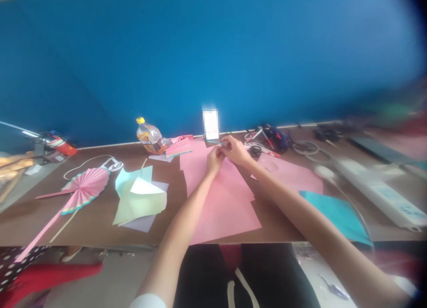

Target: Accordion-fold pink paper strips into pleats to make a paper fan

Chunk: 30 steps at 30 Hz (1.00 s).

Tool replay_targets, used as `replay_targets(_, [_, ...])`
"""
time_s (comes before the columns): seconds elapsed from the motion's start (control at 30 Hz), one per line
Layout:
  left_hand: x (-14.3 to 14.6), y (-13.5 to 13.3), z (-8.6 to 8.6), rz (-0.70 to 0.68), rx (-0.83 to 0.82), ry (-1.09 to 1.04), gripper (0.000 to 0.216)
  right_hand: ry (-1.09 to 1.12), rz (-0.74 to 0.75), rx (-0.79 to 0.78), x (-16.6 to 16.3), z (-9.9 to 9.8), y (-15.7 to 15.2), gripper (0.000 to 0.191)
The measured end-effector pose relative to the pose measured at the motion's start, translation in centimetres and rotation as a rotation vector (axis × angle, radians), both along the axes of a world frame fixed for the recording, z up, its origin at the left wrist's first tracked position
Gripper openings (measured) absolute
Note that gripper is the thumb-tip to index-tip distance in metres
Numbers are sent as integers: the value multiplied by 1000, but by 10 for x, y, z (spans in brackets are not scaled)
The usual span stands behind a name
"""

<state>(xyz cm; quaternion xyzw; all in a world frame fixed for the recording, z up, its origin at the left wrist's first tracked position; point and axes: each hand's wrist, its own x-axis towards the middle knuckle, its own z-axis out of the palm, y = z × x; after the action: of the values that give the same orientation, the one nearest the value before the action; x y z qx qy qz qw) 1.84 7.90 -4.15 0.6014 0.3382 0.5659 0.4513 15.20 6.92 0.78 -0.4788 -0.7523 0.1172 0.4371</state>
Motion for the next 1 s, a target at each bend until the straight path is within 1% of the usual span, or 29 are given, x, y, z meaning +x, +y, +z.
replay_targets(0.2, [0,-1,0,17,-24,-1,27,25,75,-10,3,2,0,33])
replay_targets(0.3, [1,-2,2,7,-41,-24,25,32,86,-20,4,2,1,34])
replay_targets(0.43, [2,-4,6,17,-58,-35,22,16,67,-24,3,1,1,35])
replay_targets(0.53, [2,-5,8,21,-64,-36,24,-12,56,-23,3,1,0,36])
replay_targets(0.63, [1,-3,7,26,-91,-51,28,-18,21,21,4,0,2,32])
replay_targets(0.77, [-1,1,5,62,-129,-112,34,22,19,121,7,-4,8,32])
replay_targets(0.87, [-3,5,1,86,-128,-159,35,29,11,125,11,-7,12,32])
replay_targets(1.0, [-5,10,-5,146,-130,-196,34,48,-76,133,17,-6,14,31])
